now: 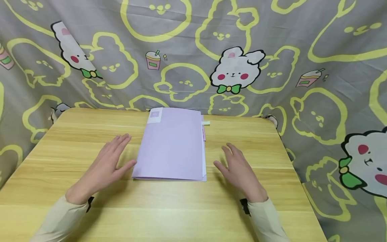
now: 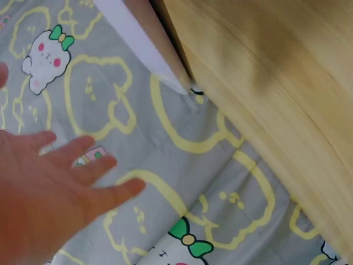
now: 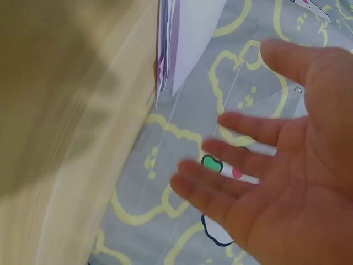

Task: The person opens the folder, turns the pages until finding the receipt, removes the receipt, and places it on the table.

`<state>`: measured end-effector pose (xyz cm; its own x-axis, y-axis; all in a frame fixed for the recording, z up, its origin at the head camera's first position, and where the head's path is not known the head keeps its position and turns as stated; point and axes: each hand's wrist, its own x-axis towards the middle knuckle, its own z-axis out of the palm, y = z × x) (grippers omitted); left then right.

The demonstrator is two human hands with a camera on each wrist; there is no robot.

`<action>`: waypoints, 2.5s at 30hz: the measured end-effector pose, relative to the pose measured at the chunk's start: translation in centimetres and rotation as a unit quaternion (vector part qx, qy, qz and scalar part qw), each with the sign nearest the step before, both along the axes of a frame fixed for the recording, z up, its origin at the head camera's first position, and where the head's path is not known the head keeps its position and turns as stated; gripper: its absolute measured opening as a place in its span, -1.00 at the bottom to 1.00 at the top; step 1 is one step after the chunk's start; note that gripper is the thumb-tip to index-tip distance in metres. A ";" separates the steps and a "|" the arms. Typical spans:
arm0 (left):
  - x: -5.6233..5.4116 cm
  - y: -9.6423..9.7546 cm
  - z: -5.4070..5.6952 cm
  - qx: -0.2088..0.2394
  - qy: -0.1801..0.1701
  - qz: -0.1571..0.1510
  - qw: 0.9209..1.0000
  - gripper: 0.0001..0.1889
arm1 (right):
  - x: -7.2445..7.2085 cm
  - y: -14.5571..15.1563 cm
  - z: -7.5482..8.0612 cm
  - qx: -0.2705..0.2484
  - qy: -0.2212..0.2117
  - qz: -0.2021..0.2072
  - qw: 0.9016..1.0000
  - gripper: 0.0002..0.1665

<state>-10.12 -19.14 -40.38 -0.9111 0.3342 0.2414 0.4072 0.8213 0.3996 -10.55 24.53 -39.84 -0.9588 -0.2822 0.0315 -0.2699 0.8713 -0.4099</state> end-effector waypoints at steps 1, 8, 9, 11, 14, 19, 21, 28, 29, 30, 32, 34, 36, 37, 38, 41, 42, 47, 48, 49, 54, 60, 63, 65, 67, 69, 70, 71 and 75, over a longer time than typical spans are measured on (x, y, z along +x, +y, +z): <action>-0.1 0.1 0.0 -0.002 -0.001 -0.008 1.000 -0.18 | -0.2 -0.2 0.0 -0.003 -0.005 0.008 1.000 -0.20; -0.9 0.9 0.0 -0.008 -0.003 -0.056 0.998 -0.23 | -2.1 -1.6 -0.7 -0.015 -0.039 0.052 0.998 -0.25; -1.0 1.2 0.0 -0.008 -0.004 -0.061 0.998 -0.23 | -2.2 -1.7 -0.8 -0.014 -0.044 0.055 0.997 -0.25; -1.1 1.8 -0.1 -0.007 -0.005 -0.071 0.997 -0.24 | -2.6 -2.0 -1.0 -0.011 -0.053 0.061 0.997 -0.25; -1.1 2.8 -0.3 -0.007 -0.010 -0.083 0.996 -0.24 | -2.9 -2.2 -1.3 -0.005 -0.069 0.068 0.995 -0.22; -1.1 4.3 -0.9 -0.024 -0.023 -0.100 0.994 -0.23 | -3.2 -2.3 -2.0 0.005 -0.081 0.082 0.993 -0.13; -1.0 4.8 -1.1 -0.035 -0.032 -0.107 0.993 -0.22 | -3.3 -2.3 -2.4 0.006 -0.085 0.086 0.993 -0.11; -0.3 5.8 -2.0 -0.075 -0.065 -0.129 0.987 -0.19 | -3.3 -2.4 -3.0 0.007 -0.092 0.098 0.991 -0.15; -0.2 5.8 -2.1 -0.079 -0.067 -0.128 0.986 -0.19 | -3.3 -2.5 -3.1 0.008 -0.091 0.100 0.991 -0.15; -0.1 5.9 -2.2 -0.080 -0.071 -0.128 0.986 -0.19 | -3.2 -2.5 -3.1 0.008 -0.091 0.101 0.991 -0.14; 0.0 6.0 -2.3 -0.086 -0.077 -0.126 0.985 -0.18 | -3.2 -2.6 -3.1 0.010 -0.089 0.105 0.990 -0.14; 0.1 6.1 -2.4 -0.092 -0.078 -0.127 0.985 -0.18 | -3.1 -2.6 -3.1 0.013 -0.089 0.107 0.990 -0.12; 0.1 6.2 -2.4 -0.097 -0.077 -0.128 0.984 -0.19 | -3.0 -2.6 -3.1 0.014 -0.090 0.109 0.990 -0.10; 0.1 6.3 -2.3 -0.100 -0.073 -0.128 0.984 -0.20 | -3.0 -2.6 -3.1 0.015 -0.091 0.110 0.990 -0.10; 0.1 6.3 -2.3 -0.102 -0.069 -0.128 0.984 -0.22 | -3.0 -2.7 -3.1 0.016 -0.092 0.110 0.989 -0.10; 0.1 6.3 -2.4 -0.107 -0.056 -0.127 0.985 -0.27 | -2.9 -2.8 -3.1 0.019 -0.095 0.111 0.989 -0.10; 0.0 6.3 -2.4 -0.108 -0.053 -0.126 0.985 -0.28 | -2.9 -2.9 -3.2 0.021 -0.094 0.111 0.989 -0.11; -0.2 6.1 -2.5 -0.103 -0.044 -0.132 0.985 -0.31 | -3.1 -3.0 -3.2 0.029 -0.082 0.114 0.990 -0.14; -0.2 6.0 -2.5 -0.099 -0.046 -0.135 0.985 -0.32 | -3.1 -3.0 -3.1 0.030 -0.080 0.116 0.990 -0.15; -0.3 5.9 -2.5 -0.095 -0.045 -0.138 0.985 -0.32 | -3.1 -3.0 -3.1 0.032 -0.079 0.117 0.989 -0.16; -0.4 5.4 -2.5 -0.074 -0.035 -0.156 0.984 -0.34 | -3.1 -3.0 -3.2 0.045 -0.073 0.126 0.988 -0.28; -0.3 4.9 -2.4 -0.053 -0.021 -0.160 0.985 -0.34 | -3.1 -3.0 -3.3 0.061 -0.062 0.128 0.988 -0.32; -0.2 4.7 -2.4 -0.045 -0.021 -0.159 0.986 -0.33 | -3.1 -2.9 -3.3 0.065 -0.061 0.127 0.988 -0.31; -0.2 4.6 -2.3 -0.042 -0.022 -0.158 0.986 -0.33 | -3.1 -2.9 -3.3 0.065 -0.060 0.128 0.988 -0.31; -0.3 4.5 -2.2 -0.039 -0.027 -0.157 0.986 -0.33 | -3.1 -2.9 -3.3 0.065 -0.060 0.128 0.988 -0.31; -0.3 4.4 -2.1 -0.038 -0.028 -0.157 0.986 -0.33 | -3.2 -2.9 -3.4 0.064 -0.061 0.128 0.988 -0.31; -0.3 4.3 -2.1 -0.037 -0.028 -0.158 0.986 -0.34 | -3.2 -2.9 -3.4 0.063 -0.061 0.127 0.988 -0.31; -0.3 4.3 -2.0 -0.034 -0.027 -0.159 0.986 -0.34 | -3.2 -2.9 -3.4 0.062 -0.061 0.127 0.988 -0.31; -0.3 4.1 -1.8 -0.025 -0.004 -0.172 0.985 -0.36 | -3.3 -2.9 -3.4 0.056 -0.061 0.128 0.988 -0.31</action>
